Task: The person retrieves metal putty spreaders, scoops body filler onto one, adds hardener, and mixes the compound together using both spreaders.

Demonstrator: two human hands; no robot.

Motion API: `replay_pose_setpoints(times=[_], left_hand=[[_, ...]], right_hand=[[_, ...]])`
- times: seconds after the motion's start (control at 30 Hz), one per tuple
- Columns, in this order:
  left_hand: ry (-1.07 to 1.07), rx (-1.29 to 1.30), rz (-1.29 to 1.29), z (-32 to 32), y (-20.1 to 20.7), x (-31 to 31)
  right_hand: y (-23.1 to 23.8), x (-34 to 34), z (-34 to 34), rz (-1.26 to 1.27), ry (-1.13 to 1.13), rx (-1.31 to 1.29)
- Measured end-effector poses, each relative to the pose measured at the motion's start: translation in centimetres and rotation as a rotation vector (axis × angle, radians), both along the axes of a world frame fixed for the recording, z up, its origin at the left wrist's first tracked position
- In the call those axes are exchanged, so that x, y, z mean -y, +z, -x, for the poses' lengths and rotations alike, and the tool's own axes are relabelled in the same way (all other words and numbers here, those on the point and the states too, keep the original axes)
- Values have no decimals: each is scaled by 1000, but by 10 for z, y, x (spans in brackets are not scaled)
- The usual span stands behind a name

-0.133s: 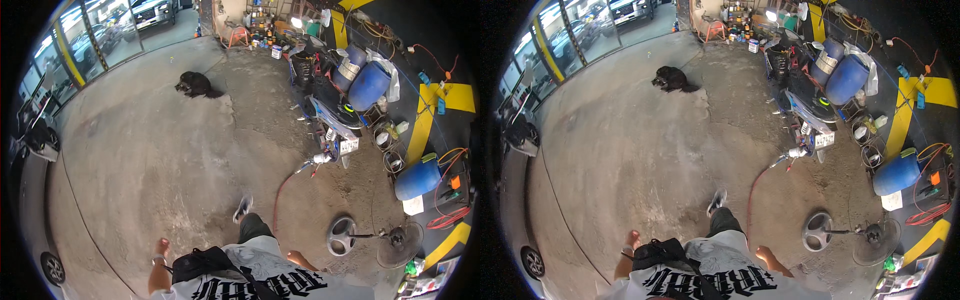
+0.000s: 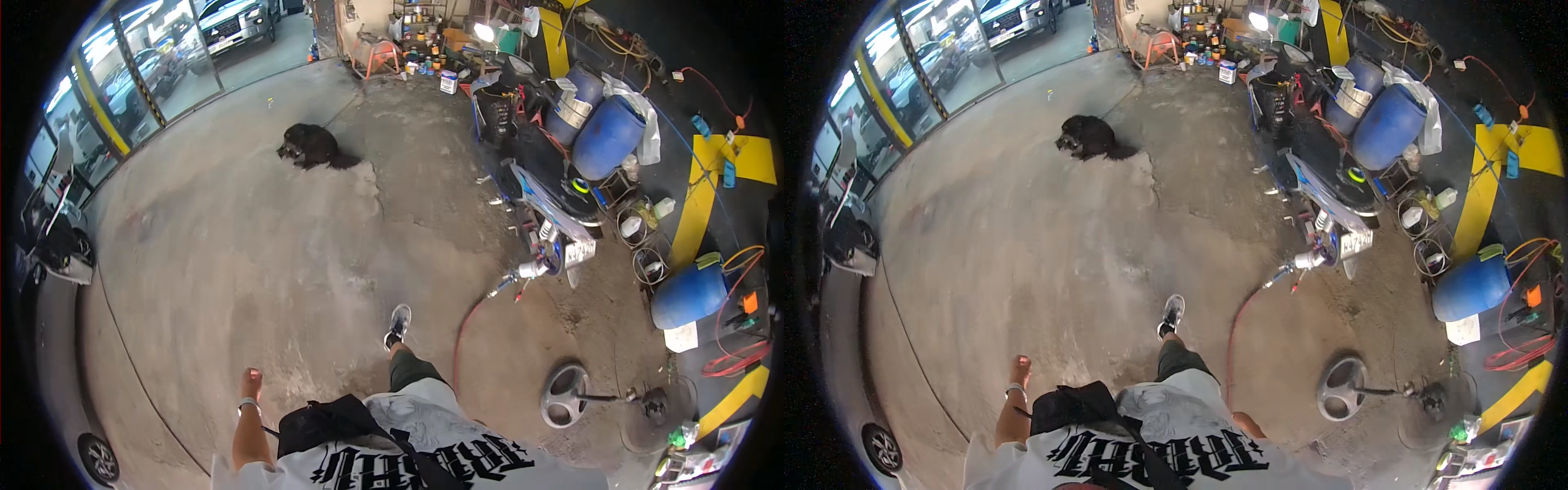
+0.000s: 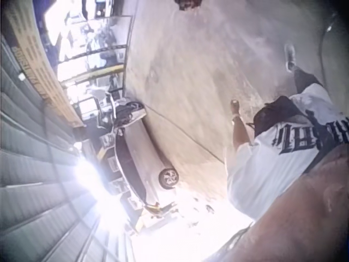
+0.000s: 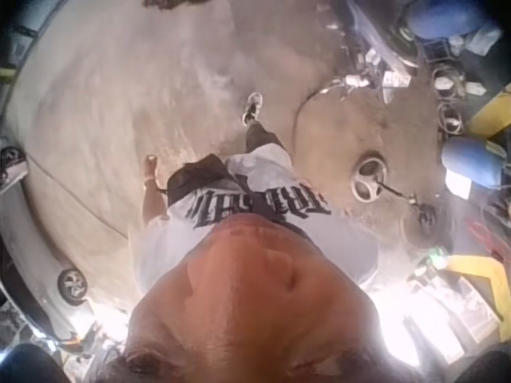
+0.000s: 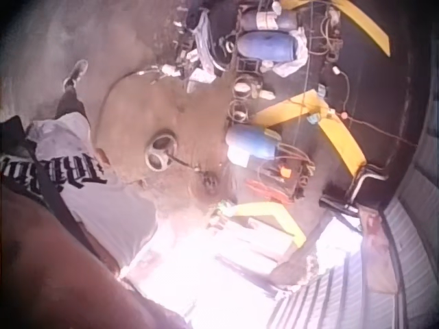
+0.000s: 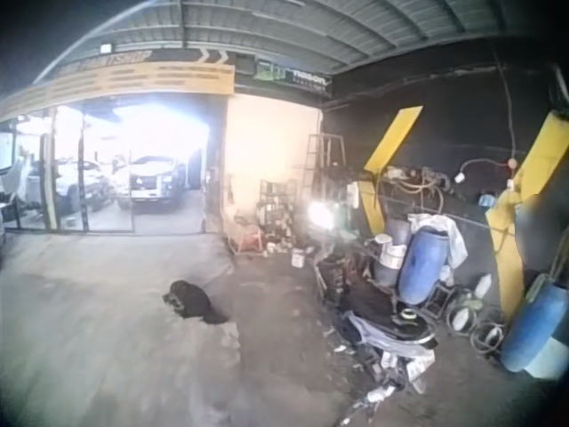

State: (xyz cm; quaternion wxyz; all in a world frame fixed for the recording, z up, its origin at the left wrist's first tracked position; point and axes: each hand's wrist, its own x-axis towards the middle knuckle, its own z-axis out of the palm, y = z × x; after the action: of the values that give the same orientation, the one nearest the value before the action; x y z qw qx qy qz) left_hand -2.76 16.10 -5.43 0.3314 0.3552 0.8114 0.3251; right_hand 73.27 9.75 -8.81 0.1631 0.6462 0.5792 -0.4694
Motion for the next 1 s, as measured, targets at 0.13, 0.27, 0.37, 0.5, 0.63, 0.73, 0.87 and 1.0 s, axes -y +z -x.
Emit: replay_pose_setpoints(times=[0.13, 0.27, 0.37, 0.5, 0.63, 0.73, 0.87, 1.0], left_hand=[[120, 776, 37, -25, -1, -123], [24, 406, 395, -67, 6, -188], [36, 406, 522, -77, 16, -266], [107, 428, 582, -79, -3, -361], [94, 439, 564, -69, -12, -502], [83, 443, 510, -54, -6, -606], [26, 427, 259, -21, 18, -763], [-138, 441, -131, -37, 230, -1078]], right_hand=[[12, -156, 40, -59, -93, -83], [53, -413, 69, -253, 208, 22], [79, -598, 83, -394, 26, 72], [174, -791, 139, -450, -85, -47], [123, -894, 149, -365, -210, 17], [100, -915, 158, -270, 49, 28], [107, -963, 170, -184, 170, 12], [103, -1011, 163, -136, -181, 7]])
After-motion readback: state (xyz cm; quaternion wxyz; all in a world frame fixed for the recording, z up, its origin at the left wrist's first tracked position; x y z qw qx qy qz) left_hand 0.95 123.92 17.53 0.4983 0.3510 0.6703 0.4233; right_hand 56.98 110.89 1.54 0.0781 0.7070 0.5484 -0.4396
